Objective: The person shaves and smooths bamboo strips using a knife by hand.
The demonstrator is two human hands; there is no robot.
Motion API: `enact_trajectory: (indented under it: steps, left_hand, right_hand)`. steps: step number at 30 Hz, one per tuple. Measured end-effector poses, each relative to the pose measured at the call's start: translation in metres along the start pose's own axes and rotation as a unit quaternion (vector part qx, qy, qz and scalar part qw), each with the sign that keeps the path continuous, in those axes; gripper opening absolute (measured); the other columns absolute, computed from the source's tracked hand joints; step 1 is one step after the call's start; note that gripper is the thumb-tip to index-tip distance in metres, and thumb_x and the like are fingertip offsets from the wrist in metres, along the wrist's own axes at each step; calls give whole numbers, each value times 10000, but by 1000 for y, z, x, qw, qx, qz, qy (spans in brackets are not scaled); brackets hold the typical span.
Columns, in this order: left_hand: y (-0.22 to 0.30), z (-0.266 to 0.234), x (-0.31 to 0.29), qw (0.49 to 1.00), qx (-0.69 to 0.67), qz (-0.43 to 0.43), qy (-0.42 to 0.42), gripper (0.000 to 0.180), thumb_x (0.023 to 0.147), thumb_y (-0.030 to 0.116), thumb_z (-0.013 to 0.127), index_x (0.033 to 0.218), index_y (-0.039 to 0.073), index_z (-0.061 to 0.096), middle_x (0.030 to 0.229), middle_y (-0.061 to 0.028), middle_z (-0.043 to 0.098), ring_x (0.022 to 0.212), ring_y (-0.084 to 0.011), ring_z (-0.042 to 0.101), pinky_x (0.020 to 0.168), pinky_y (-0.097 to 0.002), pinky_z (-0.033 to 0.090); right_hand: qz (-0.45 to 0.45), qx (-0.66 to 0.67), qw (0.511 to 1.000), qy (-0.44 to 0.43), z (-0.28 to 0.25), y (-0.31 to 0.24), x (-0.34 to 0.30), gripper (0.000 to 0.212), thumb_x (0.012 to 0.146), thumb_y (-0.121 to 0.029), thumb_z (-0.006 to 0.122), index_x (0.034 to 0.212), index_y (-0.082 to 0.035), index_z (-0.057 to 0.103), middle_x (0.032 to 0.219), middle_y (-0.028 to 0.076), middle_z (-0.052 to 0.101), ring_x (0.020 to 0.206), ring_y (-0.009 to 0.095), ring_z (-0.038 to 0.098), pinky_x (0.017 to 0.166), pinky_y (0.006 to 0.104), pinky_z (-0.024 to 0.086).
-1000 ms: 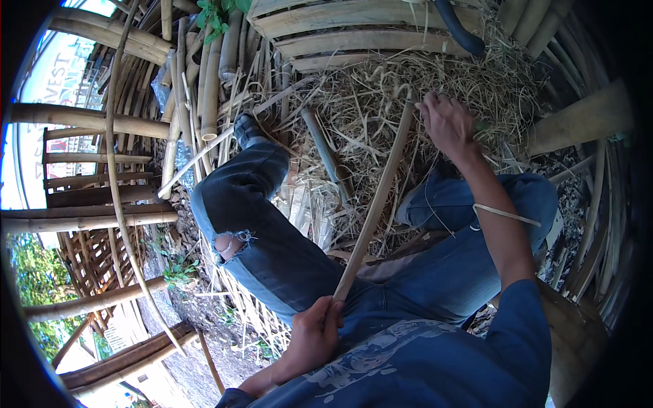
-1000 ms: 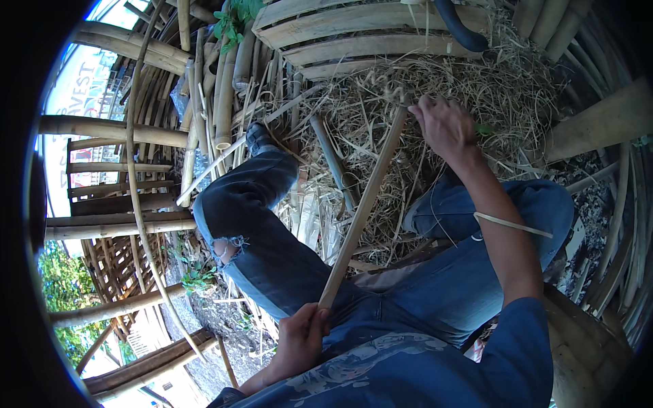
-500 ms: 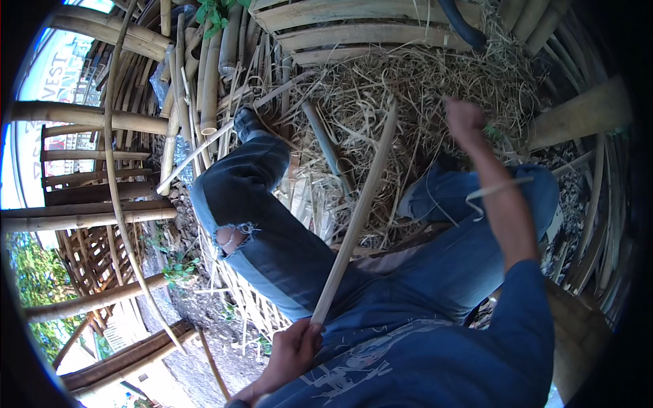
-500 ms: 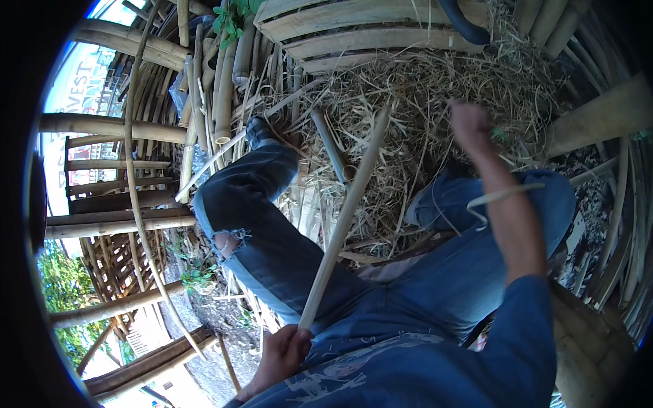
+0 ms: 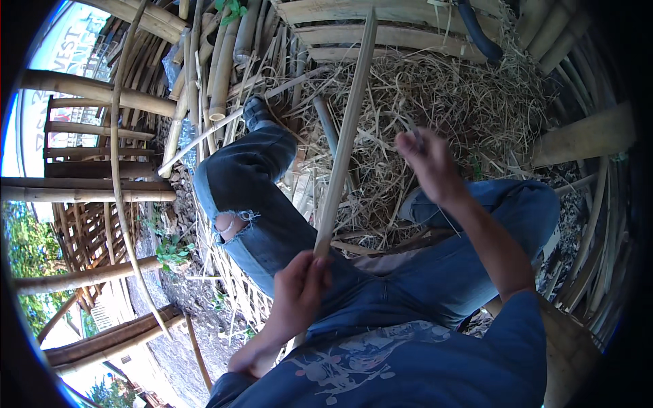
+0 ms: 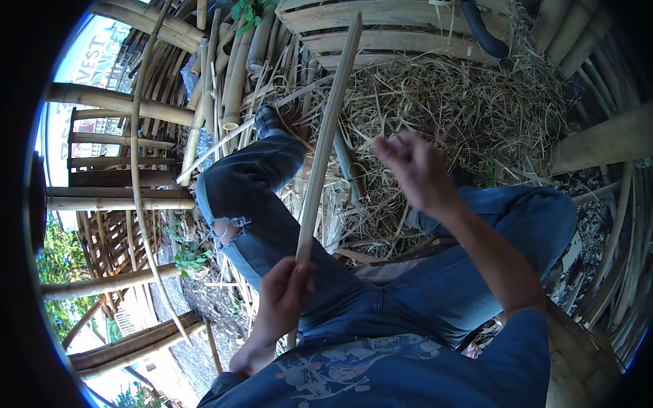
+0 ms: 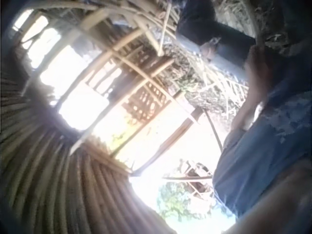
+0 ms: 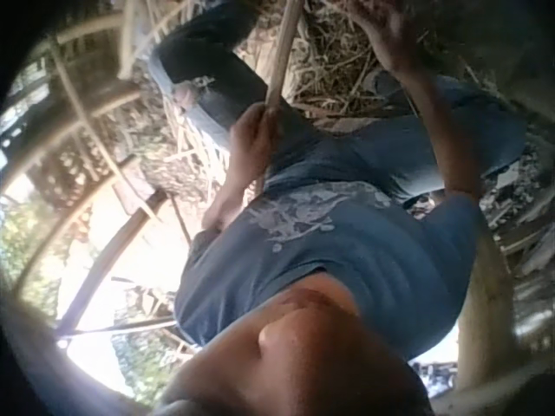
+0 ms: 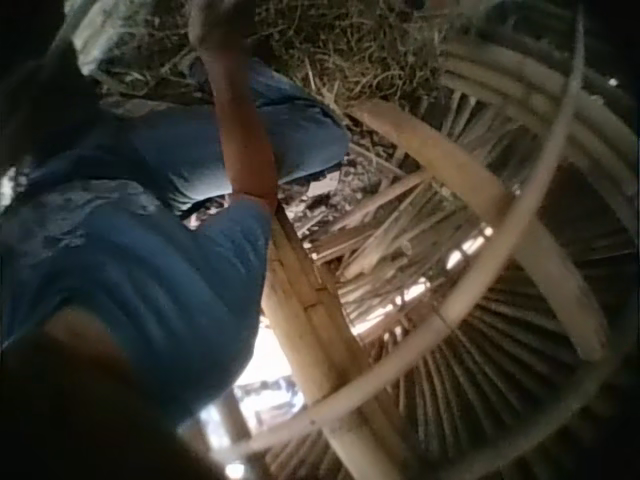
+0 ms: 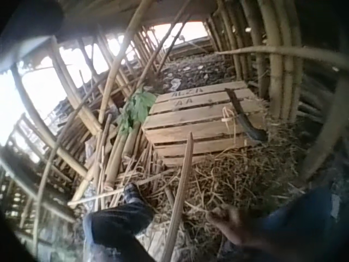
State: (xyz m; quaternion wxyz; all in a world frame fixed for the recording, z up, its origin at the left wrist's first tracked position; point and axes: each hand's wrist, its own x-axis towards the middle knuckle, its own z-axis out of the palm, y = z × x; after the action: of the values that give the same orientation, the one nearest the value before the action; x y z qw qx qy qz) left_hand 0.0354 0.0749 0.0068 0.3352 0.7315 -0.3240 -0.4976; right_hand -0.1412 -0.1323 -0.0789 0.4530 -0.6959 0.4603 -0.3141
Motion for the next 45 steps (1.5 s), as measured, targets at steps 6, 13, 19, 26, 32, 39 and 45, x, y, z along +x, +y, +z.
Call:
enact_trajectory:
  steps: [6, 13, 19, 26, 32, 39, 45]
  left_hand:
    - [20, 42, 44, 995, -58, 30, -71, 237, 1004, 204, 457, 1012, 4, 585, 661, 6, 540, 525, -34, 454, 466, -192, 360]
    - [0, 36, 45, 981, -106, -27, -160, 301, 1012, 258, 435, 1022, -1, 588, 669, -5, 543, 535, -42, 465, 470, -202, 364]
    - [-12, 21, 37, 978, -76, -38, -192, 313, 1013, 274, 435, 1022, 13, 608, 667, 15, 524, 543, -27, 415, 488, -180, 316]
    - [-7, 22, 37, 994, -54, 2, -94, 289, 1011, 243, 448, 1000, 1, 606, 681, 29, 509, 593, -21, 403, 531, -186, 320]
    - [-1, 18, 38, 995, -59, -11, -75, 323, 1018, 262, 432, 870, 4, 558, 690, 35, 475, 636, -27, 390, 558, -204, 326]
    - [0, 22, 32, 999, 40, 13, -30, 391, 1022, 291, 411, 718, 60, 491, 601, 70, 403, 534, -17, 312, 480, -210, 257]
    - [11, 24, 19, 996, 90, 17, -5, 410, 1019, 289, 420, 695, 46, 491, 578, 55, 403, 537, -27, 308, 483, -227, 257]
  right_hand:
    - [82, 307, 944, -90, 10, -18, -16, 321, 937, -349, 580, 842, -47, 631, 581, -82, 441, 498, 24, 346, 459, 236, 285]
    - [106, 335, 935, 45, -38, -4, 16, 181, 936, -252, 591, 868, -85, 610, 565, -92, 401, 459, 7, 328, 424, 186, 256]
    - [108, 321, 939, 62, -58, -2, 26, 259, 949, -312, 566, 860, -71, 604, 582, -86, 384, 482, 17, 313, 430, 205, 254]
    - [135, 326, 932, -86, -13, -14, -1, 337, 978, -334, 494, 805, -55, 569, 575, -50, 424, 514, 50, 378, 473, 212, 321]
    - [199, 349, 843, -357, 4, -23, -20, 228, 939, -213, 579, 858, -3, 612, 598, -20, 519, 452, 39, 417, 404, 193, 328]
    - [277, 396, 779, -400, 2, -25, -18, 231, 932, -198, 592, 825, 5, 626, 584, -21, 513, 439, 29, 394, 389, 189, 304]
    - [287, 354, 803, -383, -5, -29, -14, 237, 922, -190, 606, 790, 5, 635, 601, 10, 557, 446, 30, 409, 402, 189, 315]
